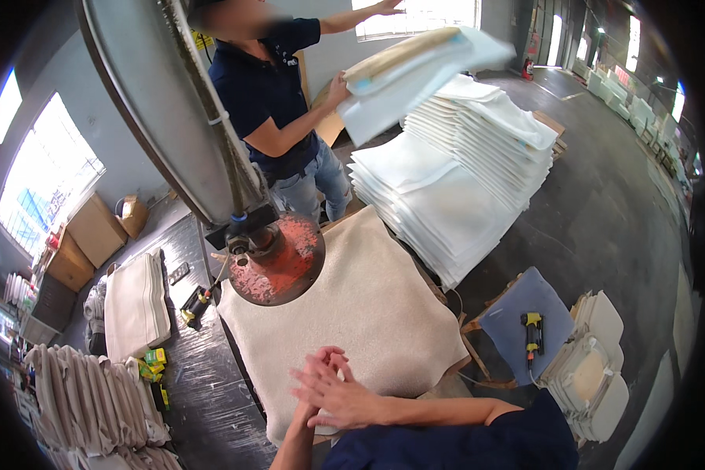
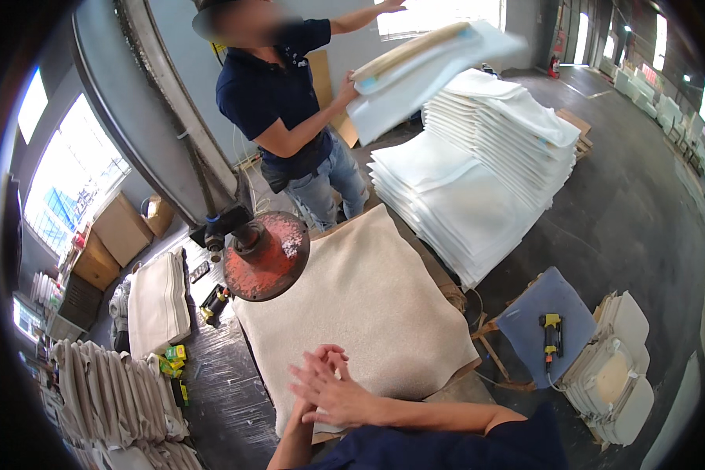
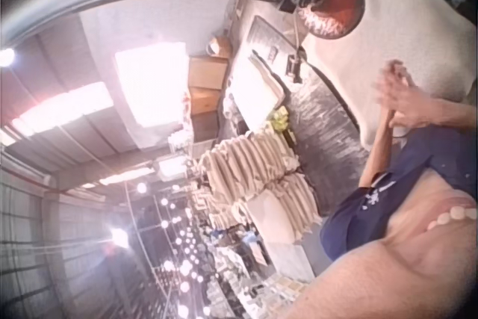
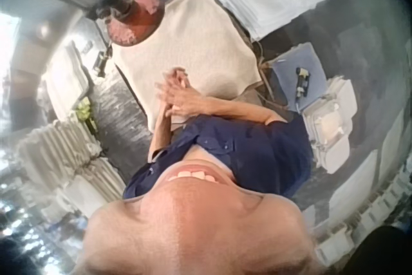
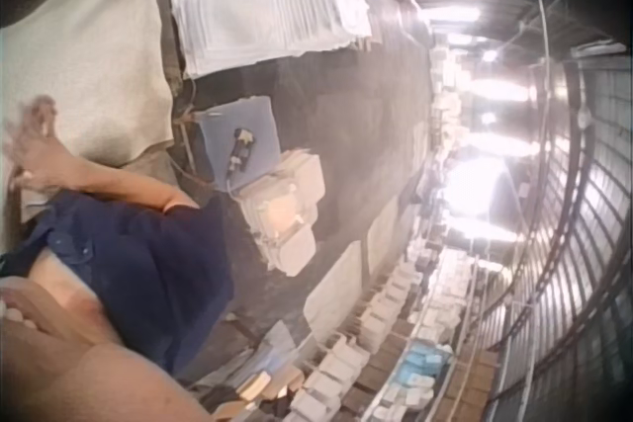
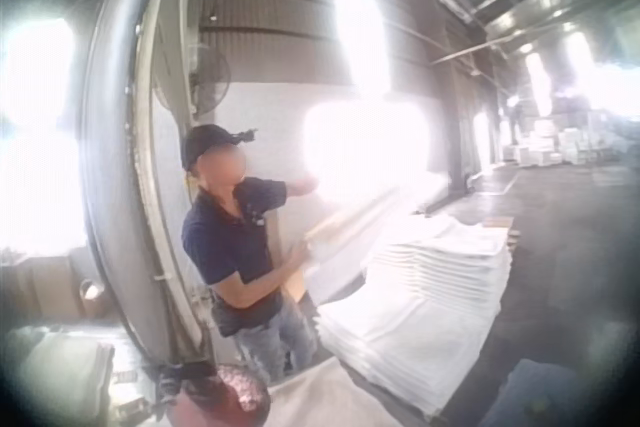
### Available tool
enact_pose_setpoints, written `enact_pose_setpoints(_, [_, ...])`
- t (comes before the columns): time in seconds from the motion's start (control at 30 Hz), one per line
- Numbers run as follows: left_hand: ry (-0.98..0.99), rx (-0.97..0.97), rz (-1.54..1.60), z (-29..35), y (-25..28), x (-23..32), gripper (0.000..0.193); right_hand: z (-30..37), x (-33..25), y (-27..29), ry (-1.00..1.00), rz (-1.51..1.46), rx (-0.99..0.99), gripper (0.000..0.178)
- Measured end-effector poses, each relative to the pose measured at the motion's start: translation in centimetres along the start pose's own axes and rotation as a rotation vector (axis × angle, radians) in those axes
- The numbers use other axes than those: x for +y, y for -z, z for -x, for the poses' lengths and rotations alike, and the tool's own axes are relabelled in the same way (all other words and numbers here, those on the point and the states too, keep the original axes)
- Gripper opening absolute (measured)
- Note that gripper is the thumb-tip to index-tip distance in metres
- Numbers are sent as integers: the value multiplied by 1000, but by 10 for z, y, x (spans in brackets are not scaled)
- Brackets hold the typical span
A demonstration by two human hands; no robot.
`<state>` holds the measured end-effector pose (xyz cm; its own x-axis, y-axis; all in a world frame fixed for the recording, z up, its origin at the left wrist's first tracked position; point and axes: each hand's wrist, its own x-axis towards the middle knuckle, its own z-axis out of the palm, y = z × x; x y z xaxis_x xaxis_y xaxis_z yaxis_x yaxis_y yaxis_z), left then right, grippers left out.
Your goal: The person staples fabric onto cushion frames using a pneumatic staple gun. They repeatedly pull fabric taut, staple edges, and stack finished cushions. A coworker assists by placing new fabric and frames on the workbench.
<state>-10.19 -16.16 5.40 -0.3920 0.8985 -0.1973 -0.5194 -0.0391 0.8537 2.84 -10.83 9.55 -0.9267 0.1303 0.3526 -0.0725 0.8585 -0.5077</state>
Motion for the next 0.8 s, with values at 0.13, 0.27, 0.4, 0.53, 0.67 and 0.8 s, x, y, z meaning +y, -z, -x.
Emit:
enact_pose_setpoints(0.13, [-167, -13, -982, 2, -9, -5, 34, -4, 2, -9, 51, 0, 11, 82])
enact_pose_setpoints(0.27, [-490, -92, -1287, 22, 9, -20, 36, -3, 42, 13, -115, 123, -76, 81])
enact_pose_setpoints(0.4, [-248, -26, -1076, 25, -41, 23, 41, 33, 126, 24, -541, 75, -117, 66])
enact_pose_setpoints(0.53, [-192, 70, -550, 8, -8, 12, 42, 105, 194, 58, -786, -413, 253, 60])
enact_pose_setpoints(0.67, [-34, 147, 90, -45, 11, -15, 50, 171, 302, 85, -894, -1259, 1003, 56])
enact_pose_setpoints(0.8, [124, 129, 603, -81, 14, -62, 52, 128, 362, 111, -942, -1529, 1379, 54])
